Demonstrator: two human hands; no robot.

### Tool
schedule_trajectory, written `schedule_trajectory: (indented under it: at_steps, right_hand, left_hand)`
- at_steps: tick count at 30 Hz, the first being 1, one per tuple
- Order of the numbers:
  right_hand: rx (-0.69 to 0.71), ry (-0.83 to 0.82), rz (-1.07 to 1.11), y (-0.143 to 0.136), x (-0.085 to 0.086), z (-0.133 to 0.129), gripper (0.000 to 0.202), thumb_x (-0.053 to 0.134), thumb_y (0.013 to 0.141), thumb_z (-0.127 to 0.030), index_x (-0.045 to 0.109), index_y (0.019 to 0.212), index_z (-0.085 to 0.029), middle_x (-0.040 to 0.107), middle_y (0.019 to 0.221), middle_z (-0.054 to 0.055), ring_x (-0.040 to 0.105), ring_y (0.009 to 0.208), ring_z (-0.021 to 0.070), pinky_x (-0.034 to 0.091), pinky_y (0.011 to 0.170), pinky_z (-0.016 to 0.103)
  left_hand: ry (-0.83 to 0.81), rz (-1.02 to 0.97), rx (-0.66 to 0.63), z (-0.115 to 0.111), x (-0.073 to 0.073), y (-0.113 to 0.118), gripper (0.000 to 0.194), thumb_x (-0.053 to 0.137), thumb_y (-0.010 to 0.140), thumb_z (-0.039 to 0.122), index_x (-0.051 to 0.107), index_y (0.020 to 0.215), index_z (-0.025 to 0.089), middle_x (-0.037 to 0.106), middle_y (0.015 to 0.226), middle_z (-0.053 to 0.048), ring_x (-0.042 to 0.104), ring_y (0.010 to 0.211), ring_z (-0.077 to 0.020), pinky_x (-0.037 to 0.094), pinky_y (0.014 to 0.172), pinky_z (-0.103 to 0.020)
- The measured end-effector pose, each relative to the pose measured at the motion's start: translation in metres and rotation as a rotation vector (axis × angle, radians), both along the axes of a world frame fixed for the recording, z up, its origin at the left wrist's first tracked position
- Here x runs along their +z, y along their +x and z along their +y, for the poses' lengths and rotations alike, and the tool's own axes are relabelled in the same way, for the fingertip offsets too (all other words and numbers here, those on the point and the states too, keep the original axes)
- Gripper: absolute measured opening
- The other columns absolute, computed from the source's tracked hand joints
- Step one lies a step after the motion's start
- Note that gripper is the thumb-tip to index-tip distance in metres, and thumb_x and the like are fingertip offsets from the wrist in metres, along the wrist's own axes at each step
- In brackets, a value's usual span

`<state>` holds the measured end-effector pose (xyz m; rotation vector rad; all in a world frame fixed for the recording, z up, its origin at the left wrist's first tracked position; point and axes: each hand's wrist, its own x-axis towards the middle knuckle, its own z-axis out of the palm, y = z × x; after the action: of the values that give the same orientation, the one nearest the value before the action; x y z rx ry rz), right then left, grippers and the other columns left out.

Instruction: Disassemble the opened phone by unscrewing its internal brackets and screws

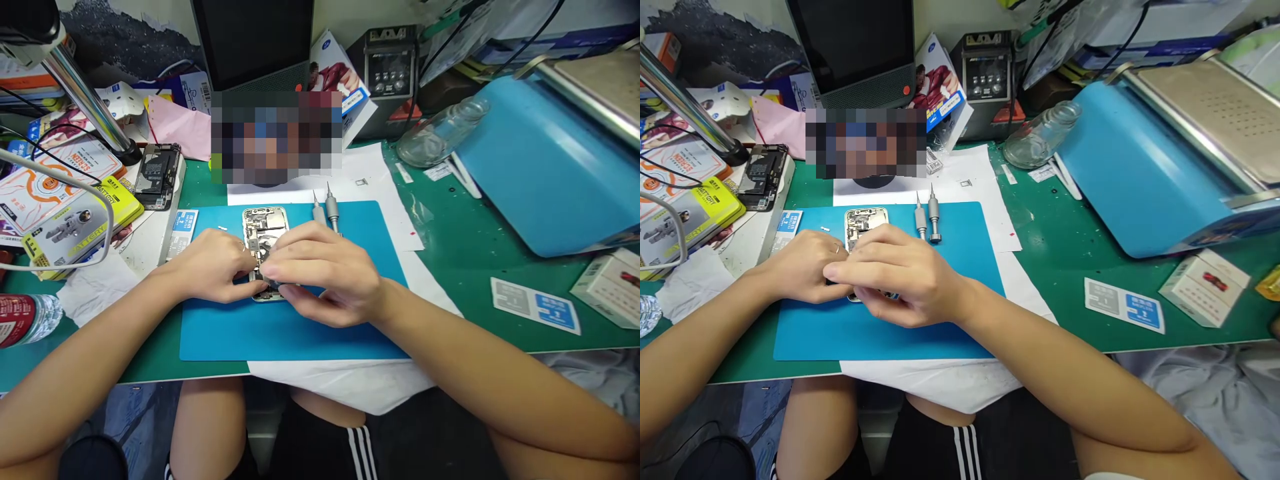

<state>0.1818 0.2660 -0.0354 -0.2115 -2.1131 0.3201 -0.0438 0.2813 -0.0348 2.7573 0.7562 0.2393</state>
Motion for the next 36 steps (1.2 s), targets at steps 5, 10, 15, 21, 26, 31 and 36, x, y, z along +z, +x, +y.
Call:
schedule_trajectory:
  at_steps: [5, 10, 15, 21, 26, 31, 36]
  right_hand:
    - [-0.023, -0.001, -0.06, 0.0005, -0.0014, -0.0006, 0.032, 0.063, 0.093, -0.013, 0.061, 0.124, -0.02, 0.07, 0.088, 0.002, 0.067, 0.081, 0.0152, 0.059, 0.078, 0.035]
    - [0.006, -0.037, -0.018, -0.0004, -0.0008, -0.0015, 0.037, 0.062, 0.091, -0.007, 0.06, 0.126, -0.019, 0.075, 0.096, 0.005, 0.07, 0.09, 0.0168, 0.061, 0.083, 0.036]
    - [0.016, -0.05, -0.023, -0.0006, -0.0012, -0.0024, 0.035, 0.063, 0.092, -0.006, 0.06, 0.124, -0.019, 0.075, 0.086, 0.001, 0.067, 0.08, 0.0151, 0.061, 0.078, 0.033]
    - [0.01, -0.055, -0.051, -0.0004, 0.0014, -0.0016, 0.031, 0.062, 0.095, -0.009, 0.058, 0.124, -0.02, 0.074, 0.085, 0.001, 0.065, 0.078, 0.0144, 0.059, 0.076, 0.032]
    - [0.015, -0.067, -0.07, 0.0, 0.0024, -0.0014, 0.031, 0.06, 0.097, -0.01, 0.057, 0.126, -0.022, 0.073, 0.086, 0.0, 0.066, 0.078, 0.0141, 0.058, 0.075, 0.033]
    - [0.028, -0.047, -0.053, -0.0004, -0.0001, -0.002, 0.033, 0.06, 0.095, -0.01, 0.057, 0.127, -0.02, 0.073, 0.086, 0.002, 0.068, 0.079, 0.0151, 0.059, 0.075, 0.033]
    - [0.034, -0.075, -0.049, -0.0014, -0.0007, -0.0025, 0.039, 0.059, 0.095, -0.009, 0.056, 0.132, -0.023, 0.073, 0.087, 0.0, 0.069, 0.082, 0.0142, 0.061, 0.079, 0.032]
  left_hand:
    - [-0.01, -0.013, 0.002, 0.0003, -0.0025, -0.0004, 0.047, 0.05, 0.095, 0.045, 0.056, 0.056, 0.019, 0.06, 0.053, -0.002, 0.052, 0.051, -0.0149, 0.024, 0.054, -0.032]
    - [0.005, -0.011, 0.005, -0.0001, -0.0026, -0.0012, 0.047, 0.05, 0.095, 0.045, 0.056, 0.056, 0.019, 0.06, 0.054, -0.002, 0.052, 0.051, -0.0149, 0.025, 0.054, -0.032]
    - [-0.026, -0.007, -0.001, 0.0002, -0.0026, -0.0005, 0.046, 0.05, 0.095, 0.044, 0.057, 0.056, 0.02, 0.06, 0.054, -0.002, 0.054, 0.052, -0.0155, 0.027, 0.055, -0.032]
    - [-0.016, -0.035, -0.005, 0.0002, -0.0036, -0.0002, 0.046, 0.052, 0.094, 0.044, 0.055, 0.056, 0.019, 0.059, 0.053, -0.001, 0.052, 0.051, -0.0148, 0.025, 0.054, -0.032]
    - [-0.01, -0.04, -0.004, 0.0006, -0.004, -0.001, 0.045, 0.052, 0.094, 0.044, 0.055, 0.056, 0.019, 0.06, 0.053, -0.001, 0.053, 0.051, -0.0146, 0.025, 0.054, -0.032]
    - [-0.003, -0.041, -0.006, 0.0009, -0.0038, -0.0007, 0.048, 0.051, 0.095, 0.045, 0.056, 0.055, 0.019, 0.059, 0.053, -0.001, 0.053, 0.05, -0.0146, 0.026, 0.053, -0.032]
    - [-0.004, -0.043, -0.008, 0.0001, -0.0038, -0.0011, 0.046, 0.051, 0.095, 0.043, 0.056, 0.055, 0.02, 0.059, 0.052, -0.001, 0.053, 0.05, -0.0147, 0.027, 0.053, -0.032]
